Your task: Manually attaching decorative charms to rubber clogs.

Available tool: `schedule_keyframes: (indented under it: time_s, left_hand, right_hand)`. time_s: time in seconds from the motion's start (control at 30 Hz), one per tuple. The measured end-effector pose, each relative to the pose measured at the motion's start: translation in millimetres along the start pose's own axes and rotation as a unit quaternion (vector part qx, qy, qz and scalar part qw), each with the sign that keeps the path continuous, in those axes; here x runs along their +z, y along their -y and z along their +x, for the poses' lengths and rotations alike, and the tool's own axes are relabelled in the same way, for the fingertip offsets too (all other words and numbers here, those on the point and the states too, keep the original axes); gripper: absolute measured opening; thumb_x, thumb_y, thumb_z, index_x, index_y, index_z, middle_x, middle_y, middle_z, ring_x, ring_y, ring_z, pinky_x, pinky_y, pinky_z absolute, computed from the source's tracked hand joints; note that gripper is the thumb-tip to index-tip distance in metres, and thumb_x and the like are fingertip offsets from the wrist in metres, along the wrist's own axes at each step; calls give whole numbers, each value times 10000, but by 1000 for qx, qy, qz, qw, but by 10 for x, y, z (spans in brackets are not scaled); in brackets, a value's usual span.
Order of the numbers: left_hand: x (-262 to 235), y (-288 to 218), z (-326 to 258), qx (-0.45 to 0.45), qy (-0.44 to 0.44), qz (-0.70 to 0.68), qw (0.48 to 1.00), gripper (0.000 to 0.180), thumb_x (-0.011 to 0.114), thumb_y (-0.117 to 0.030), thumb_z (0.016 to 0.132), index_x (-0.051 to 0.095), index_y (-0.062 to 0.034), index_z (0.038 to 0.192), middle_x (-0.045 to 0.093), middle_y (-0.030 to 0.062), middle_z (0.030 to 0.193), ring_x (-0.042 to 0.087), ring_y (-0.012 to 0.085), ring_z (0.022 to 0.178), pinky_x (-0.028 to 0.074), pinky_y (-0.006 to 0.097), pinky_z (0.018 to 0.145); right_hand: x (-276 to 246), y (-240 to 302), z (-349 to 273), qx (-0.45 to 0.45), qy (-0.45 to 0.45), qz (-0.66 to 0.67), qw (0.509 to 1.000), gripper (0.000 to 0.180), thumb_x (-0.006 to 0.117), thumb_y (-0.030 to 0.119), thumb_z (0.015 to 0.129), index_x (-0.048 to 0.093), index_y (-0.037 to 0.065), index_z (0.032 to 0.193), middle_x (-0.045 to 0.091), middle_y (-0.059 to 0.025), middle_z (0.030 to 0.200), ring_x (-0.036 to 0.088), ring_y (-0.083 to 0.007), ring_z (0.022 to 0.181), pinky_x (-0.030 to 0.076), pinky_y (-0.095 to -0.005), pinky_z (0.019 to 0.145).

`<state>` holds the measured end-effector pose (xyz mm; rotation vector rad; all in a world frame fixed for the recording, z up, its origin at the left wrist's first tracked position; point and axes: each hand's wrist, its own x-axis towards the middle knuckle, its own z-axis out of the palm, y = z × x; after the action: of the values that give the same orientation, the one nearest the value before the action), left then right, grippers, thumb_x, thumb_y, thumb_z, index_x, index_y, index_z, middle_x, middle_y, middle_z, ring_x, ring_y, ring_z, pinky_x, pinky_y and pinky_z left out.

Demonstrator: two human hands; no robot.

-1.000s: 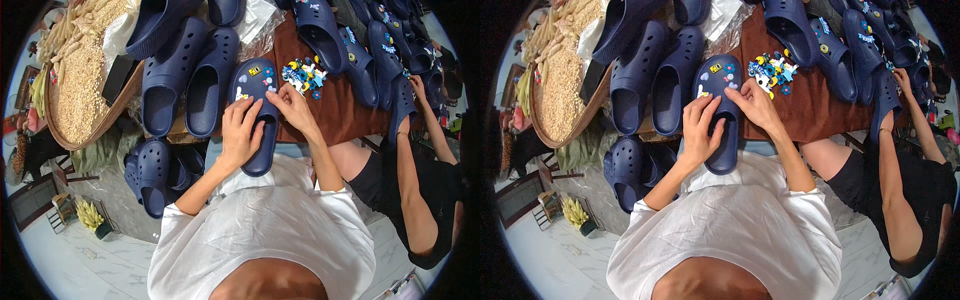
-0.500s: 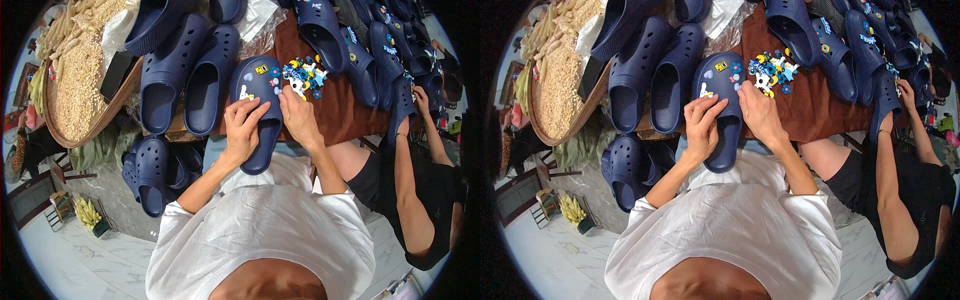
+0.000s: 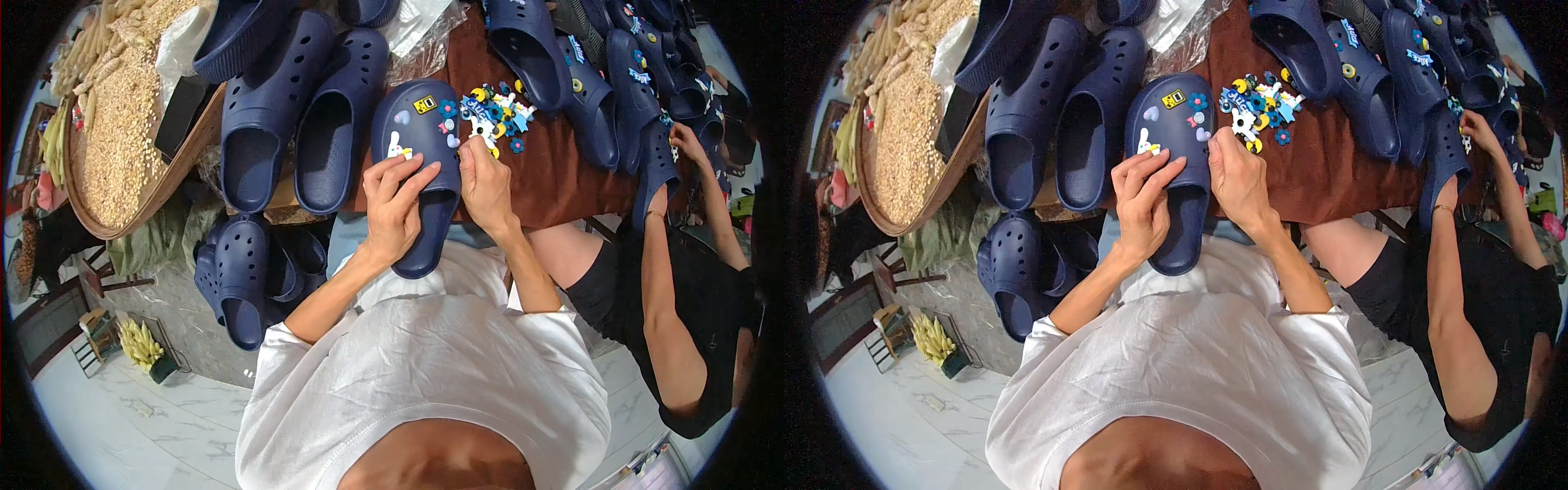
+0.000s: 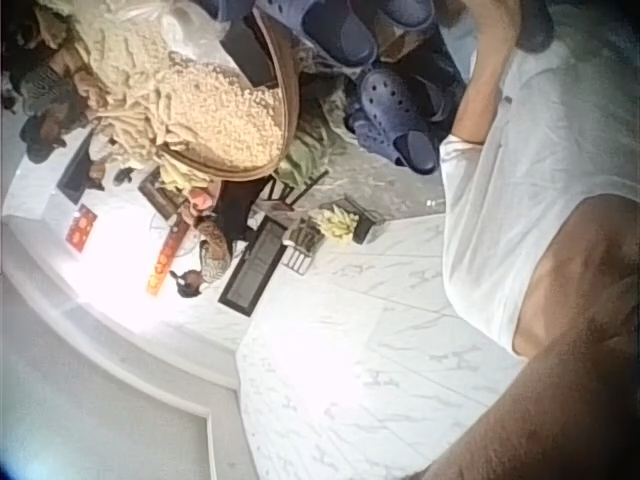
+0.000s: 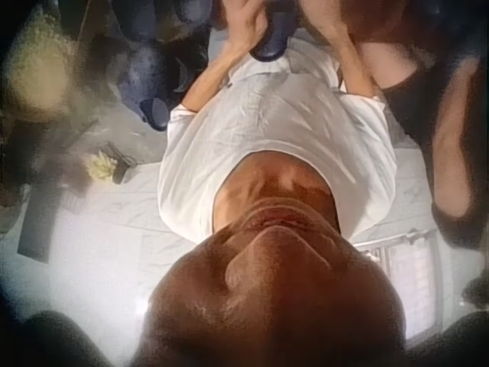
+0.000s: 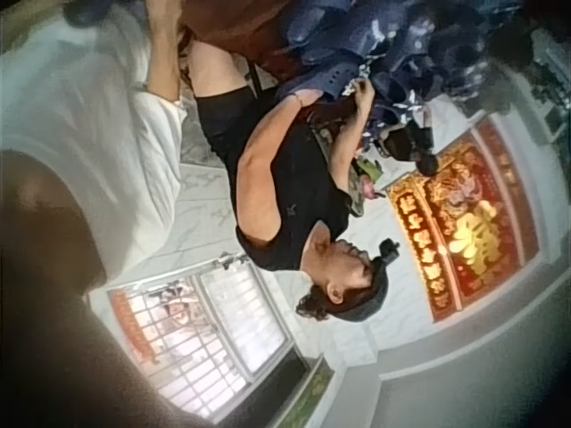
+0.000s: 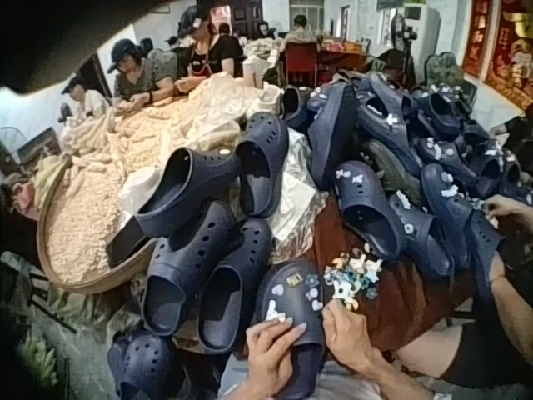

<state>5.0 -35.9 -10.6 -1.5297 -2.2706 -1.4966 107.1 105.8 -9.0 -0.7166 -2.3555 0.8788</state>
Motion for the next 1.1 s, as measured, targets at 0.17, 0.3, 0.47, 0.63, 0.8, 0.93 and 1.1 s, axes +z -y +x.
schedule_keyframes:
  time_s: [0.17,0.3,0.47,0.63,0.8,0.93,1.1]
  left_hand:
    - [18,-2,0,-5,0,-8,1000,578,555,166,676,738,-118,1145,645,75,1182,528,294,1145,417,391,1008]
    - [8,31,-27,-16,8,-22,1000,586,560,171,667,734,-111,1149,645,81,1181,533,298,1140,419,392,1007]
    - [-7,55,-18,3,14,-25,1000,586,564,168,667,730,-108,1156,644,85,1184,539,304,1135,426,395,998]
    - [-11,64,-23,8,26,-17,999,581,565,165,671,728,-107,1158,642,88,1187,540,305,1131,430,397,992]
    - [9,48,-39,5,17,-19,1000,585,558,165,662,729,-105,1152,639,87,1185,539,304,1131,430,395,988]
    - [7,44,-36,9,16,-16,1000,584,553,169,664,726,-102,1152,637,89,1189,538,306,1131,432,398,988]
    - [19,78,-63,5,-4,-13,1000,581,552,168,666,723,-100,1153,636,98,1187,544,305,1133,435,397,985]
  right_hand:
    - [5,-1,-24,16,-5,5,1000,210,471,203,1045,452,38,916,555,-212,742,578,-463,718,446,-515,585]
    - [-81,69,-9,50,22,47,997,250,499,267,1037,473,37,942,595,-191,738,612,-434,700,471,-487,599]
    - [-164,-12,129,135,92,15,986,543,672,526,897,525,4,929,607,-142,633,656,-331,622,490,-426,584]
    - [-199,22,329,147,151,-49,976,539,642,540,906,547,11,858,617,-155,652,642,-372,616,497,-460,590]
    - [-149,145,269,76,113,-111,984,414,553,408,989,552,15,862,635,-203,708,645,-426,661,510,-504,600]
    - [-138,142,252,18,96,-150,984,324,488,293,1026,539,10,875,642,-214,752,651,-423,676,507,-505,586]
    - [-205,17,235,-40,82,-126,988,312,458,264,1044,528,1,891,637,-188,735,658,-381,646,510,-467,573]
